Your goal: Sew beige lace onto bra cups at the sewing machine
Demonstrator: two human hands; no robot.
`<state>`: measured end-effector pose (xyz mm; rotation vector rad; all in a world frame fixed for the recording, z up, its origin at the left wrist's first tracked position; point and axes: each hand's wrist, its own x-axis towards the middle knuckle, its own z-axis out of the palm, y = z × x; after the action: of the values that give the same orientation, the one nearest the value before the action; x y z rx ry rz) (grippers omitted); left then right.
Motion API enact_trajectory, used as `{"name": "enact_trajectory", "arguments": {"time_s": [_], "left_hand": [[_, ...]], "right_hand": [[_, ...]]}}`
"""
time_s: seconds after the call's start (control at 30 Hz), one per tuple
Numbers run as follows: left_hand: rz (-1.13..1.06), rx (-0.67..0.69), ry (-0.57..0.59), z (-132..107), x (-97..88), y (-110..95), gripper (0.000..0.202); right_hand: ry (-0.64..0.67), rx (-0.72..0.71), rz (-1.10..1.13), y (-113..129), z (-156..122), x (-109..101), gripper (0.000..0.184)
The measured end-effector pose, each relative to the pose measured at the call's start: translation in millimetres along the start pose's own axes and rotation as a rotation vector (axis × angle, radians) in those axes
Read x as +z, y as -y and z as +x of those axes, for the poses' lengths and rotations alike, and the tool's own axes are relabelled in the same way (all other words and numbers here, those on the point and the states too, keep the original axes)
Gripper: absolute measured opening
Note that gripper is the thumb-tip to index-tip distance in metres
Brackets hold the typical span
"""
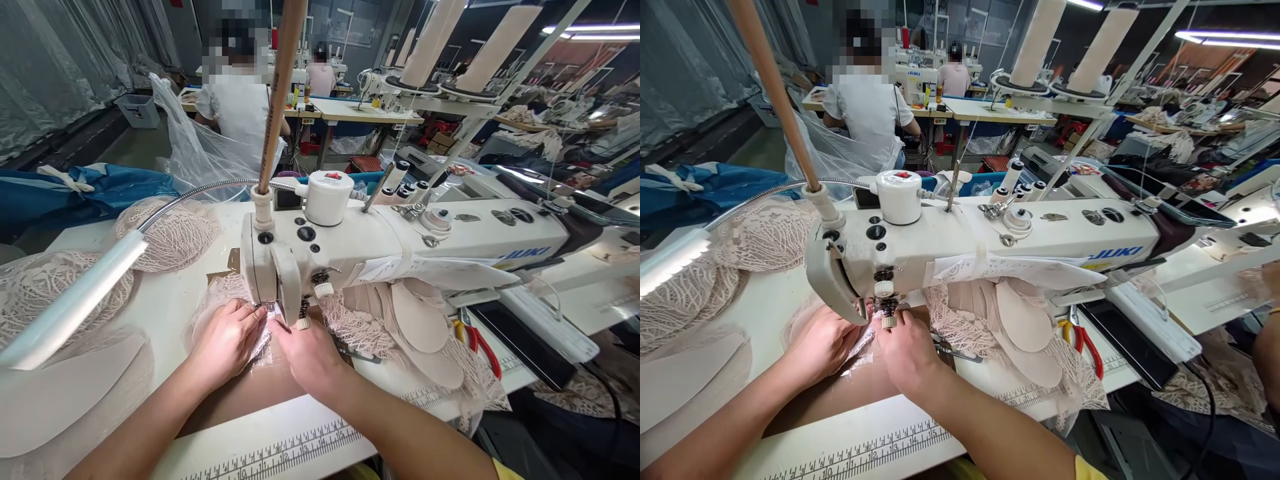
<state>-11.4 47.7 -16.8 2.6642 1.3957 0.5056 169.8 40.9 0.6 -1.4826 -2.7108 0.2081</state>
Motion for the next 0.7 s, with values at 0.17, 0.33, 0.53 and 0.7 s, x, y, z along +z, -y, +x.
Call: {"name": "enact_trajectory", "arguments": {"time_s": [0.17, 0.33, 0.53, 0.7], "left_hand": [[0.056, -0.096, 0.0, -2.0, -0.5, -1.4, 0.027], [0.109, -0.189, 0.026, -3.2, -0.4, 0.7, 0.031], [-0.024, -0.208, 0.11, -27.6, -13.3, -3.4, 0.045], [-0.363, -0.108, 0.167, -59.5, -44.6, -21.3, 0.039]], "right_hand": [[-0.013, -0.025, -0.001, -3.0, -3.1, 1.0, 0.046], [-0.075, -0.054, 0.019, -5.5, -8.2, 7.7, 0.053], [-0.277, -0.168, 0.167, -12.4, -14.8, 18.8, 0.045], [-0.34, -0.356, 0.301, -18.5, -22.7, 17.4, 0.038]]}}
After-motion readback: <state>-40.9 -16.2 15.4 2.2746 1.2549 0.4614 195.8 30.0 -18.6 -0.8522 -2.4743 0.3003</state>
